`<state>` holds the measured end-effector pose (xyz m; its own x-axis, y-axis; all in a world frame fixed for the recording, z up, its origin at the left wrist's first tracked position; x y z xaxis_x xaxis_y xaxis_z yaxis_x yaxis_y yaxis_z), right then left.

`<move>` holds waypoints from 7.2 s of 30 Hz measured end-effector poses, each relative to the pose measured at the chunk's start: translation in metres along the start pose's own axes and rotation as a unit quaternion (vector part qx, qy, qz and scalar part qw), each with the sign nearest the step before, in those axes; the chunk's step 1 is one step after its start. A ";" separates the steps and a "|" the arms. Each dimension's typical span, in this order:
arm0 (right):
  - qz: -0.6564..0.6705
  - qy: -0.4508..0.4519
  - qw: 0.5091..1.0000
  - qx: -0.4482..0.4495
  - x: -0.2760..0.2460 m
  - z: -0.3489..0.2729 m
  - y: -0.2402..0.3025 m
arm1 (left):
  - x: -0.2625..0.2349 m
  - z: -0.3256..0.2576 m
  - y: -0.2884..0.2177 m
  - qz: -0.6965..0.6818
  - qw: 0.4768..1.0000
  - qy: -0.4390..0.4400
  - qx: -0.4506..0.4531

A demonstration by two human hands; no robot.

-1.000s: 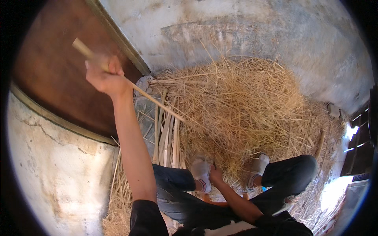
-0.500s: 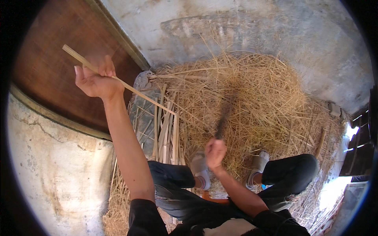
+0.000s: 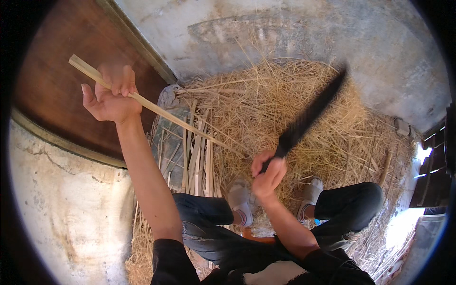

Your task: The person sits on a bed of straw and uses a large knife to split a long wooden stick into thinner strips. They then use a utility knife to shave and smooth the surface of the stick, removing bark and refining its shape.

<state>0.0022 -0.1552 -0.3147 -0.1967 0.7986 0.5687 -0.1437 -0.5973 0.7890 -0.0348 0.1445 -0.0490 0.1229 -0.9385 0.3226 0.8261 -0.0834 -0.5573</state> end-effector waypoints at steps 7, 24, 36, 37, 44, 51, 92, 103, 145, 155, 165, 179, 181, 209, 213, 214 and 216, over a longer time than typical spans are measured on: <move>-0.213 -0.025 0.891 0.400 -0.117 -0.158 -0.229 | 0.021 0.013 0.009 0.048 0.998 -0.028 0.036; -0.281 0.037 0.888 0.361 -0.097 -0.159 -0.203 | 0.020 0.011 0.013 0.097 0.991 -0.080 0.048; 0.163 -0.007 0.985 -0.060 0.014 -0.017 0.014 | -0.005 0.007 0.004 0.109 0.987 -0.102 0.054; 0.153 -0.007 0.985 -0.074 0.005 -0.039 -0.023 | -0.004 0.008 0.006 0.115 0.986 -0.111 0.055; -0.279 0.033 0.875 0.394 -0.102 -0.186 -0.195 | 0.009 0.009 0.010 0.136 0.980 -0.131 0.069; 0.065 0.021 0.970 0.232 0.014 -0.007 -0.029 | 0.003 -0.002 0.005 0.220 0.937 -0.252 0.100; -0.013 0.117 0.973 0.199 0.033 -0.029 -0.010 | 0.044 -0.003 0.022 0.252 0.940 -0.202 0.112; 0.078 -0.114 0.964 0.225 -0.093 0.011 0.025 | -0.091 -0.163 0.127 0.310 0.892 -0.313 -0.098; 0.029 0.024 0.988 0.148 -0.038 0.017 0.079 | 0.168 -0.430 -0.002 -0.047 0.862 -0.226 -0.452; -0.015 0.107 0.985 0.137 -0.004 0.043 0.122 | 0.159 -0.395 -0.058 0.468 0.850 0.056 -0.235; -0.482 0.295 0.797 -0.214 0.040 -0.016 0.179 | 0.118 -0.421 -0.041 0.254 0.850 -0.080 -0.454; -0.543 0.188 0.817 -0.051 -0.023 0.050 0.167 | 0.074 -0.458 -0.071 0.265 0.804 -0.156 -0.509; -0.501 0.353 0.756 -0.231 0.010 -0.032 0.167 | 0.071 -0.465 -0.054 0.223 0.806 -0.181 -0.517; -0.456 0.619 0.569 -0.293 -0.006 -0.127 0.137 | 0.078 -0.478 -0.070 0.158 0.791 -0.182 -0.562; -0.606 0.227 0.762 0.015 -0.105 0.048 0.072 | 0.073 -0.487 -0.072 0.155 0.794 -0.178 -0.560; -0.605 0.167 0.771 0.108 -0.117 0.065 0.070 | 0.070 -0.489 -0.078 0.161 0.794 -0.184 -0.557; -0.509 0.261 0.820 0.030 -0.076 0.020 0.093 | 0.061 -0.495 -0.094 0.181 0.790 -0.203 -0.549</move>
<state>0.0233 -0.2701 -0.2796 -0.3947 0.7317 -0.5558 -0.4465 0.3760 0.8120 -0.3777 -0.0708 -0.3556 0.5929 -0.8009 0.0838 -0.2517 -0.2832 -0.9254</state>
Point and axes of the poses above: each hand's wrist, its own z-axis towards the middle knuckle, its own x-axis out of the palm, y = z × x, the point moved 8 cm from there along z, towards the middle knuckle, and after that the axes turned 2 degrees about x, right-handed, at the moved point
